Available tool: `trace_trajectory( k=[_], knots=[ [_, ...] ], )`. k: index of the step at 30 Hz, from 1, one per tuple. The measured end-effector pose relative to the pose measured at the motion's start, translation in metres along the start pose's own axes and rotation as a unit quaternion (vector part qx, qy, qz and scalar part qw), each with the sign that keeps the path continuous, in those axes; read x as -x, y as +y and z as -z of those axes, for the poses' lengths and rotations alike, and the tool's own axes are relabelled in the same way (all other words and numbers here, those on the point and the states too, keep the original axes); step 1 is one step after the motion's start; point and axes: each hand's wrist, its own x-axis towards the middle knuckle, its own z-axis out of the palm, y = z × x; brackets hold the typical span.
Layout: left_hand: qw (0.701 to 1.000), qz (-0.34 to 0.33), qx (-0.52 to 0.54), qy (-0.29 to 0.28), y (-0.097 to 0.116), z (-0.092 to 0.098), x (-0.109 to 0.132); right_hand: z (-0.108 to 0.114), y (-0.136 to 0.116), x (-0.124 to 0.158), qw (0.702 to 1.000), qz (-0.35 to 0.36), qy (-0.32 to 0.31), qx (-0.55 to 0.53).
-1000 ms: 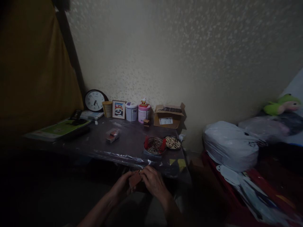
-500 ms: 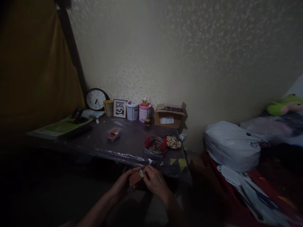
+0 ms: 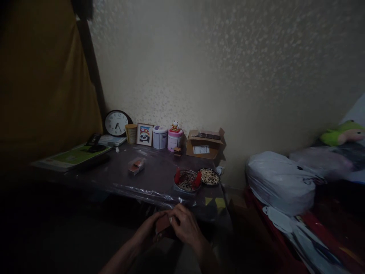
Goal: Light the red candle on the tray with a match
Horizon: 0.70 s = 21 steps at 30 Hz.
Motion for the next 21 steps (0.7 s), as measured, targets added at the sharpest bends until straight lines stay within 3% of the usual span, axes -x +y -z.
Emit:
trace_trajectory(
  k=[6,11,15,21],
  knots=[
    [0.999,-0.022,-0.010,-0.033,0.003,-0.007,0.007,-0.005,0.001,-0.004,0.990,-0.053,0.037,-0.126],
    [0.998,-0.050,0.044,-0.015,0.011,-0.011,0.010,-0.006,0.012,-0.008,0.943,-0.124,0.120,-0.283],
    [0.995,-0.069,0.067,0.015,0.016,-0.011,0.011,-0.011,0.015,-0.008,0.953,-0.119,0.152,-0.234],
    [0.989,-0.121,0.082,0.037,0.019,-0.006,0.005,-0.028,-0.001,-0.004,0.985,-0.035,0.134,-0.102]
  ],
)
